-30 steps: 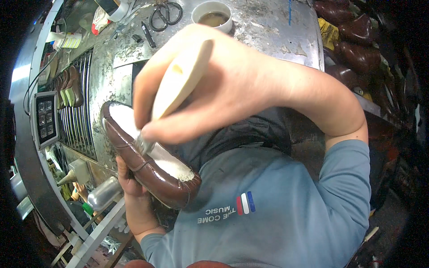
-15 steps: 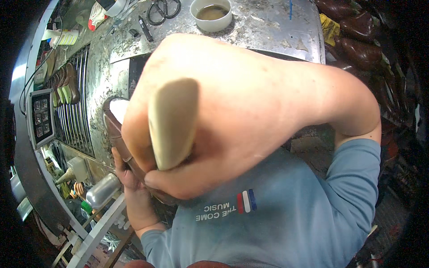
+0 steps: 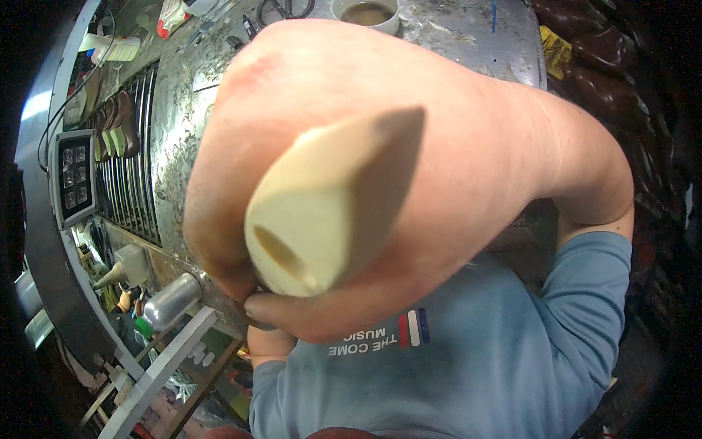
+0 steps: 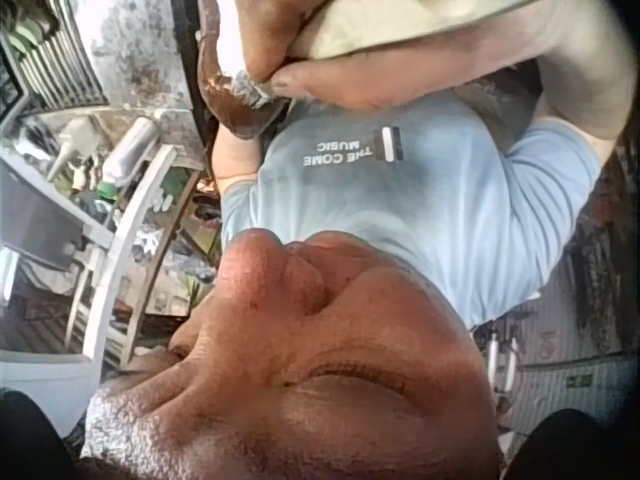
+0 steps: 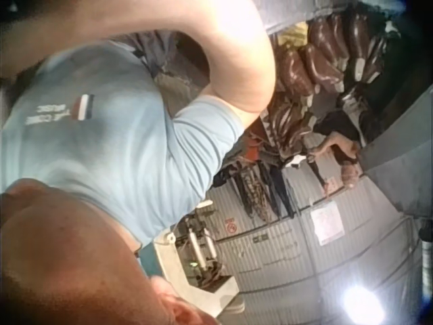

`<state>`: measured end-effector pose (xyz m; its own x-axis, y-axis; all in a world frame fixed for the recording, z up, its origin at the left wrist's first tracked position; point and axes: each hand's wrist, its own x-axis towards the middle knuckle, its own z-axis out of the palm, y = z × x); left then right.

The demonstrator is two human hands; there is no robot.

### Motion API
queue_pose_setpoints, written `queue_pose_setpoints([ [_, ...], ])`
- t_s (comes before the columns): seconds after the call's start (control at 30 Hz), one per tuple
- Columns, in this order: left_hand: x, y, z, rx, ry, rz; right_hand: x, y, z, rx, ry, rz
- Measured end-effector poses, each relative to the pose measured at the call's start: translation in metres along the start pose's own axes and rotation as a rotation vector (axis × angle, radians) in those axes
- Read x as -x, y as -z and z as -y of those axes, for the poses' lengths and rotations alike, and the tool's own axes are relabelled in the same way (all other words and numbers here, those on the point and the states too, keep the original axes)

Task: The person repeatedly dips a paintbrush into a small cup of liquid and applies it to the upper surface of a brown shoe. The person holds the shoe in one hand and the brush in the other, working on the shoe's surface in a repetitive manner.

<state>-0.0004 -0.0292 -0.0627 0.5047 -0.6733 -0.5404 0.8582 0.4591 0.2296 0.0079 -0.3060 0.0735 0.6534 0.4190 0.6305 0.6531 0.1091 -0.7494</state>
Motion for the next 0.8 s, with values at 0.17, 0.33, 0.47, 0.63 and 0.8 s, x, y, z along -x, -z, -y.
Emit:
queue_pose_setpoints([
  [0.17, -0.006, 0.002, 0.009, 0.051, 0.006, 0.064, -0.001, 0.000, 0.002, 0.007, -0.033, 0.028],
  [0.33, -0.014, -0.001, 0.007, 0.073, -0.041, 0.099, -0.002, 0.003, -0.003, -0.018, -0.065, 0.076],
  [0.47, -0.027, -0.004, 0.000, 0.083, -0.057, 0.125, -0.001, 0.003, -0.011, -0.034, -0.121, 0.116],
  [0.63, -0.050, -0.010, -0.007, 0.089, -0.088, 0.145, -0.002, -0.002, -0.033, -0.094, -0.178, 0.188],
  [0.8, -0.070, -0.017, -0.008, 0.092, -0.091, 0.162, -0.008, -0.015, -0.054, -0.155, -0.216, 0.254],
])
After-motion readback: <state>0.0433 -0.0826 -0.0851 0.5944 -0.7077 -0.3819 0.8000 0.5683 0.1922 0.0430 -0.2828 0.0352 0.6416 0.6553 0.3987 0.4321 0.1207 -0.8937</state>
